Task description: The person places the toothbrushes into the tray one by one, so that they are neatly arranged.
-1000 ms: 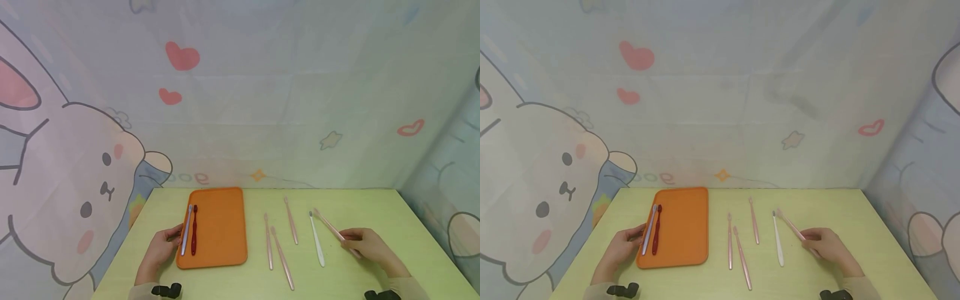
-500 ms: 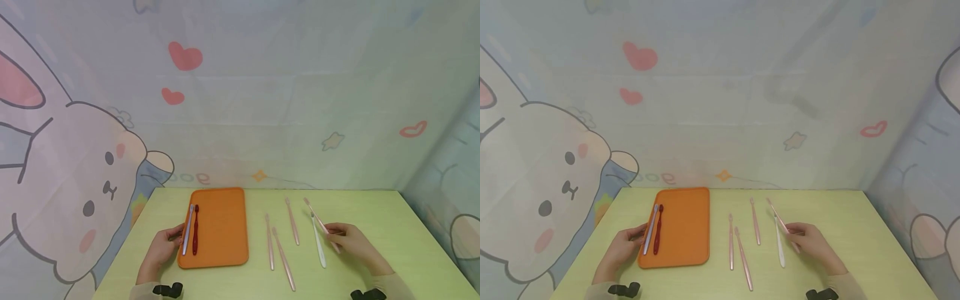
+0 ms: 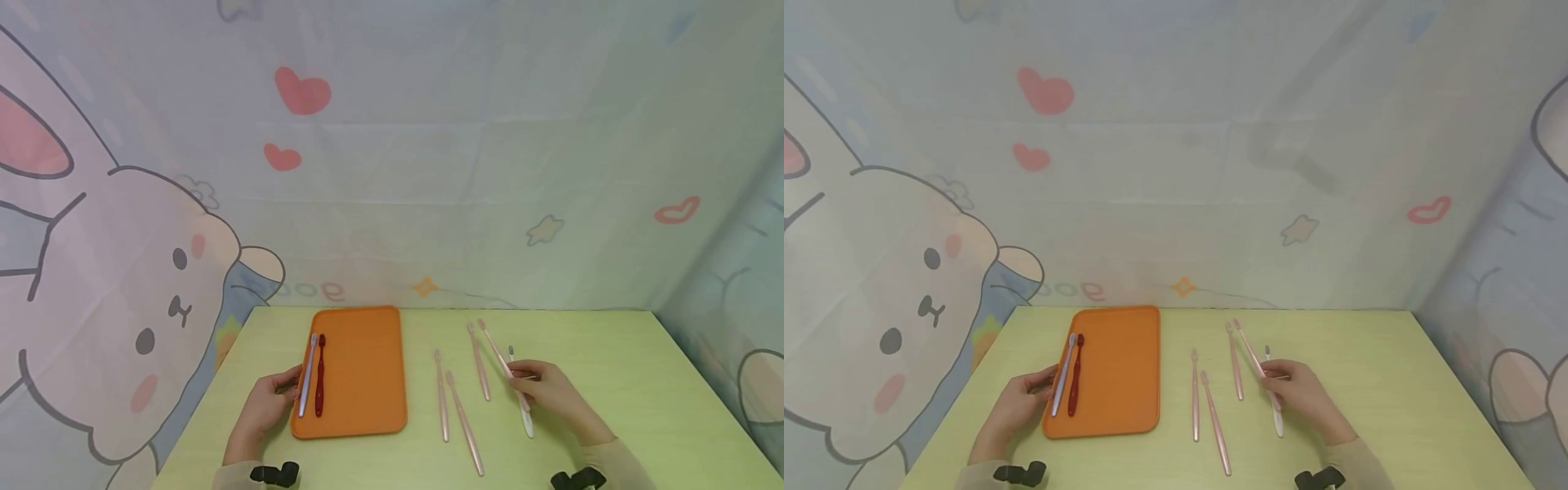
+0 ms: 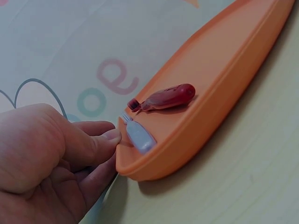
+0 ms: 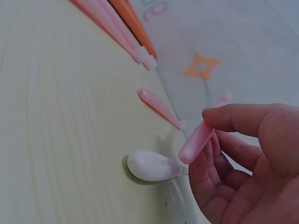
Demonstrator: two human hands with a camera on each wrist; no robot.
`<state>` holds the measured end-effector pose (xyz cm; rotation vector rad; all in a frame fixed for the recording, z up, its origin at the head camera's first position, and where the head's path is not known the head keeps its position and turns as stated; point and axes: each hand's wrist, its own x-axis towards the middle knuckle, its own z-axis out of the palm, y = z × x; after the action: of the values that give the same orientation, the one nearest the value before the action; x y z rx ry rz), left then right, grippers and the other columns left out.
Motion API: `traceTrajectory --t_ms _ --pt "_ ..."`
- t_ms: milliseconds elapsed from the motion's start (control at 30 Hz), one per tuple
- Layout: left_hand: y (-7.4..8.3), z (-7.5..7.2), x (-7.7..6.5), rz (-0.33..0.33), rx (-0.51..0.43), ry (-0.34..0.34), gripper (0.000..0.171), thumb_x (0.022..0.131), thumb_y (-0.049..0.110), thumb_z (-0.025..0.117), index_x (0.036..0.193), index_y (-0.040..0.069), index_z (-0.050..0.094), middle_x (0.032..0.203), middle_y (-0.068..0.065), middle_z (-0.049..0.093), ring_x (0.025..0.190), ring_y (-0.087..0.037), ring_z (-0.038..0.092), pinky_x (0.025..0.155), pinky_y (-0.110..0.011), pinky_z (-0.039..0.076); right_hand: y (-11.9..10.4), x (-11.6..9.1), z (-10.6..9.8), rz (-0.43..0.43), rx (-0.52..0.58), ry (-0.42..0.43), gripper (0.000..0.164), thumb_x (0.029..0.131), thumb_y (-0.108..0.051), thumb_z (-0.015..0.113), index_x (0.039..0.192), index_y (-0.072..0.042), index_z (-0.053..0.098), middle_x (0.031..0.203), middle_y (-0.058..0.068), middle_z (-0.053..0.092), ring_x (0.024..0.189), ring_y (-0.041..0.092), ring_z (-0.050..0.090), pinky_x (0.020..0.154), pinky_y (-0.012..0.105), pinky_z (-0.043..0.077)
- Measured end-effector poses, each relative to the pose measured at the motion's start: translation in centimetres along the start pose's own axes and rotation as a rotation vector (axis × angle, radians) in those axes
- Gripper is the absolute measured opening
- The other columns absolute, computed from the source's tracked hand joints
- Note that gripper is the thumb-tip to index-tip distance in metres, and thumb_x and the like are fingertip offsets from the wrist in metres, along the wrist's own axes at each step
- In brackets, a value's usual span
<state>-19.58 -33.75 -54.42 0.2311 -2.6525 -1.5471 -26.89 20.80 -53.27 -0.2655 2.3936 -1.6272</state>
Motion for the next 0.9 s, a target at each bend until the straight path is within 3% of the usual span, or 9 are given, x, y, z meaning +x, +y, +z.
traceTrajectory --t_ms 200,500,900 --pt "-0.1 0.0 0.1 0.000 -0.003 -0.001 0.048 0.098 -0.008 0.065 0.145 -0.006 0.062 0.133 -0.023 0.071 0.129 -0.039 0.063 0.115 -0.058 0.042 -0.7 0.3 1.2 -0.005 -0.009 0.007 0.043 0.101 -0.011 0.072 0.135 0.014 0.063 0.112 0.016 0.073 0.088 0.020 0.066 0.069 0.028 0.058" --pt "-0.1 0.1 0.1 -0.008 0.003 0.005 0.048 0.098 -0.008 0.065 0.145 -0.006 0.062 0.133 -0.022 0.072 0.129 -0.039 0.063 0.115 -0.058 0.042 -2.0 0.8 3.5 -0.026 0.095 -0.042 0.048 0.102 -0.009 0.070 0.139 0.018 0.057 0.119 0.022 0.070 0.095 0.024 0.070 0.081 0.032 0.063" --pt "0.4 0.3 0.1 -0.001 -0.020 -0.006 0.047 0.098 -0.009 0.064 0.145 -0.007 0.061 0.134 -0.025 0.070 0.129 -0.041 0.062 0.116 -0.059 0.041 -3.4 2.0 6.6 -0.066 0.121 -0.081 0.043 0.102 -0.008 0.070 0.134 0.019 0.059 0.113 0.018 0.072 0.095 0.026 0.072 0.080 0.033 0.064"
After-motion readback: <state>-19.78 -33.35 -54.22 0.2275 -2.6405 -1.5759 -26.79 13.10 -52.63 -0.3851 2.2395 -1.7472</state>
